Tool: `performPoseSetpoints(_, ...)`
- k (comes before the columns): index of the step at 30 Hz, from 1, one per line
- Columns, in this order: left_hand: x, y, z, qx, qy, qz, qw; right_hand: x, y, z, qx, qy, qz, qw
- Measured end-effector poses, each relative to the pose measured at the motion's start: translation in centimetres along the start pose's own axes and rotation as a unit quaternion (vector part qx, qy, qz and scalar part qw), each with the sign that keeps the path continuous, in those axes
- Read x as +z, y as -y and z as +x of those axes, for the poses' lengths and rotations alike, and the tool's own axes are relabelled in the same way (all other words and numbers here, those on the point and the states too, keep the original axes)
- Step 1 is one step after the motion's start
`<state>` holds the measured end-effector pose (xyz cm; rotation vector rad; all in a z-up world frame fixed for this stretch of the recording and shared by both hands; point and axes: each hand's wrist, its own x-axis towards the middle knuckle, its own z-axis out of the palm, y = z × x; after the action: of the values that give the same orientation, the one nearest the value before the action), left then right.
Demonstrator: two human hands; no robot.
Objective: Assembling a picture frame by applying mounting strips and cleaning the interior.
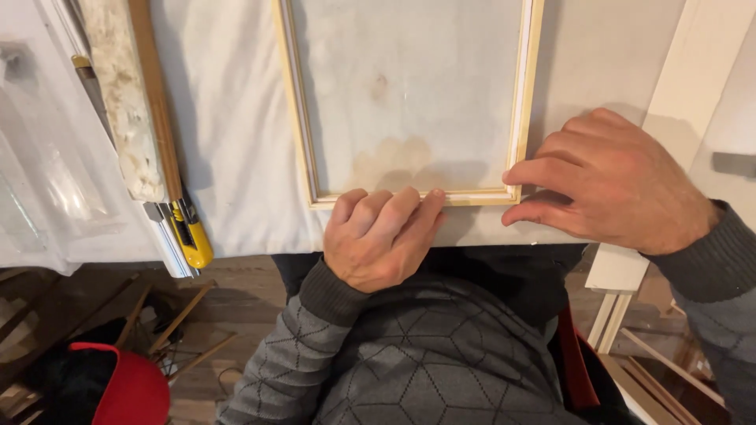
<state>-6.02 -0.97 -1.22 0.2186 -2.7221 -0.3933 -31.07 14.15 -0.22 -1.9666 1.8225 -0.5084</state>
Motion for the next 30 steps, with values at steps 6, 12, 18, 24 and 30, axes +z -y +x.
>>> performPoseSetpoints(6,0.3,0.0,-0.2,-0.005,0.003,0.005,1.000,1.2,-0.4,-0.8,-0.012,0.005,0.010,1.000)
performPoseSetpoints(12,0.3,0.2,0.1,0.000,0.007,0.012,1.000,-0.8,2.1,0.7,0.021,0.035,0.004,0.999)
performPoseSetpoints(18,0.3,0.3,-0.2,-0.006,0.006,0.008,1.000,-1.3,2.7,1.9,0.084,0.076,0.043,0.993)
performPoseSetpoints(24,0.2,0.3,-0.1,-0.007,0.002,0.000,1.000,-1.8,3.4,2.5,0.160,0.148,0.041,0.975)
performPoseSetpoints(30,0.0,0.3,0.1,-0.012,-0.002,-0.013,1.000,-2.7,4.2,3.7,0.179,0.243,-0.027,0.953)
